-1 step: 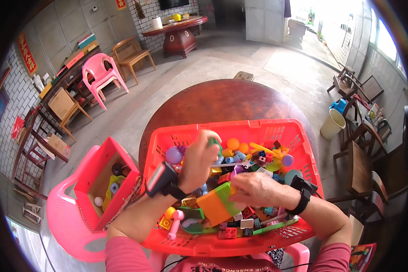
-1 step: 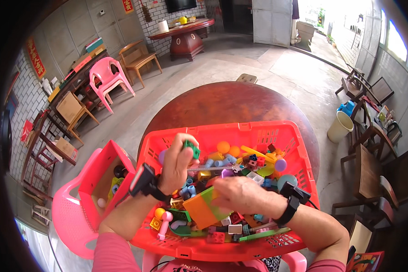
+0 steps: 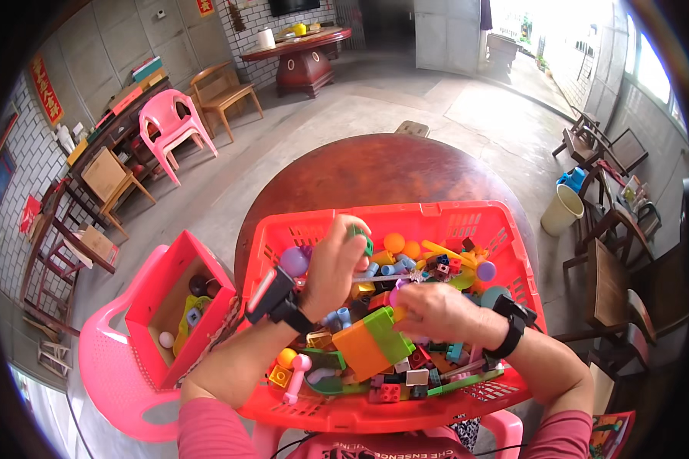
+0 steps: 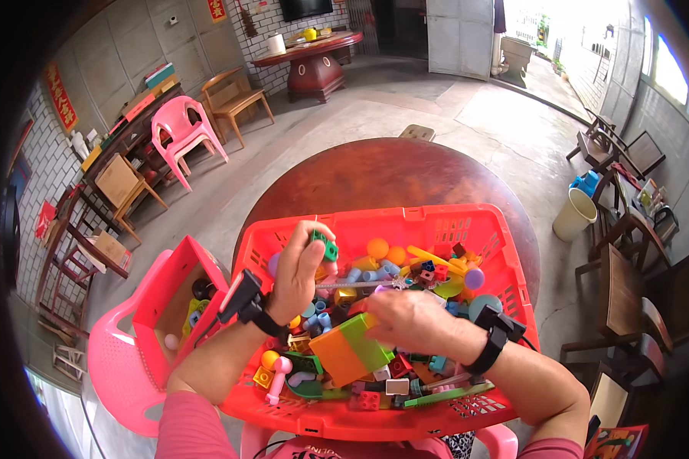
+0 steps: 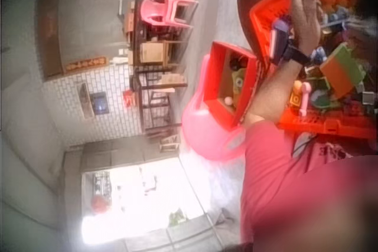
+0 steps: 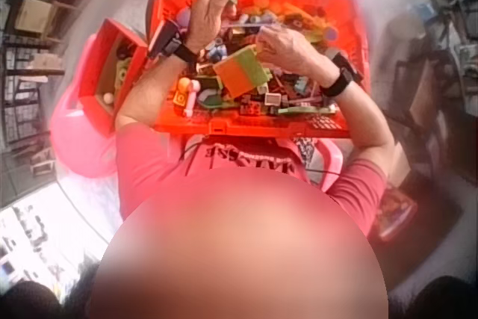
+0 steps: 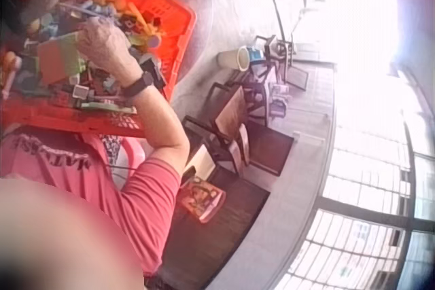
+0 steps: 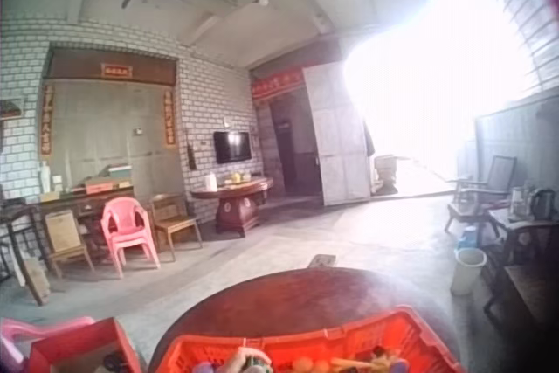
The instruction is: The person assembles various plastic building blocks and toys by hand from a basket on a table.
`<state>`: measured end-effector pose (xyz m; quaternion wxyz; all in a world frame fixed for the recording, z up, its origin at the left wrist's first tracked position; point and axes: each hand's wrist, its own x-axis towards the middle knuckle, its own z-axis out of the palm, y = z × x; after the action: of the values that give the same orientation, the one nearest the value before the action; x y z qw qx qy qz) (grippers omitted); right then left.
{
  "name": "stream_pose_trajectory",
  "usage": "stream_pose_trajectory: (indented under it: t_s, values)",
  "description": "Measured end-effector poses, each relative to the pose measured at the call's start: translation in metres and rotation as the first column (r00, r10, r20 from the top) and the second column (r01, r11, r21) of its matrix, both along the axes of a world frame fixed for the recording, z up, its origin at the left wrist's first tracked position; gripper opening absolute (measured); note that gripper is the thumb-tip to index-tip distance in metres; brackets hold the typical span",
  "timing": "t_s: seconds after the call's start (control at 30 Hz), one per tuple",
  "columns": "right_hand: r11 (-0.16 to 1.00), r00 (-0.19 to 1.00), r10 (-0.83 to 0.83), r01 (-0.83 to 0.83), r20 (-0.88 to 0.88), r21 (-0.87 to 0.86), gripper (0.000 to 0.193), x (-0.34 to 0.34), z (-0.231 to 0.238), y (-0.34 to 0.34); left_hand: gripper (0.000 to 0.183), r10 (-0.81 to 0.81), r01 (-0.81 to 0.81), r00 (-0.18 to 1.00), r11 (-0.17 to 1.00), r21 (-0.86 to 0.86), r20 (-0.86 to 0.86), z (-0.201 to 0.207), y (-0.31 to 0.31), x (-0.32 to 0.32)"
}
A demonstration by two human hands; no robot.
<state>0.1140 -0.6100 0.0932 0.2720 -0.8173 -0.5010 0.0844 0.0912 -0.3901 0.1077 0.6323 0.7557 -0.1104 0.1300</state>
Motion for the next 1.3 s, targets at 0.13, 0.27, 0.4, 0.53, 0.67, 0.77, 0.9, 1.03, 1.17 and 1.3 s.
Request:
stream_pose_trajectory:
  t_s: [0.13, 0.27, 0.4, 0.53, 0.67, 0.77, 0.9, 1.03, 1.17, 1.3]
  values:
    - [0.965, 0.967, -0.247, 0.239, 0.063, 0.107, 0.031, 0.026, 0.001, -0.012, 0.036, -0.085, 0.072, 0.991, 0.99, -0.118, -0.107, -0.007, 0.003, 0.012]
    - [0.927, 0.929, -0.365, 0.357, 0.058, 0.113, 0.041, 0.029, 0.009, -0.016, 0.032, -0.135, 0.133, 0.983, 0.991, -0.021, -0.122, -0.012, -0.001, 0.01]
    - [0.923, 0.934, -0.348, 0.356, -0.081, 0.143, 0.046, 0.02, 0.02, -0.013, 0.033, -0.244, 0.207, 0.957, 0.953, -0.221, -0.159, -0.014, -0.007, 0.007]
    - [0.964, 0.98, -0.174, 0.189, -0.096, 0.186, 0.047, 0.007, 0.023, -0.006, 0.032, -0.28, 0.279, 0.956, 0.96, -0.021, -0.086, -0.013, -0.014, 0.0]
    - [0.966, 0.984, -0.17, 0.157, 0.047, 0.203, 0.039, 0.005, 0.015, 0.001, 0.032, -0.243, 0.241, 0.97, 0.949, 0.202, -0.017, -0.013, -0.018, -0.004]
    - [0.967, 0.986, -0.165, 0.167, -0.027, 0.191, 0.035, 0.006, 0.01, 0.0, 0.035, -0.232, 0.223, 0.973, 0.918, 0.327, -0.011, -0.015, -0.017, -0.004]
    - [0.957, 0.99, -0.14, 0.129, 0.022, 0.258, 0.031, 0.007, 0.003, 0.001, 0.039, -0.223, 0.163, 0.971, 0.881, 0.445, 0.087, -0.018, -0.019, -0.006]
    - [0.967, 0.988, -0.14, 0.123, 0.062, 0.222, 0.029, 0.006, 0.0, 0.0, 0.041, -0.214, 0.135, 0.968, 0.886, 0.444, 0.131, -0.018, -0.021, -0.009]
    - [0.968, 0.986, -0.165, 0.167, -0.024, 0.188, 0.03, 0.002, 0.0, 0.001, 0.04, -0.204, 0.148, 0.975, 0.888, 0.435, 0.084, -0.014, -0.021, -0.01]
    - [0.959, 0.983, -0.142, 0.165, -0.113, 0.231, 0.031, -0.001, 0.002, 0.004, 0.04, -0.209, 0.232, 0.971, 0.942, 0.244, -0.118, -0.014, -0.023, -0.013]
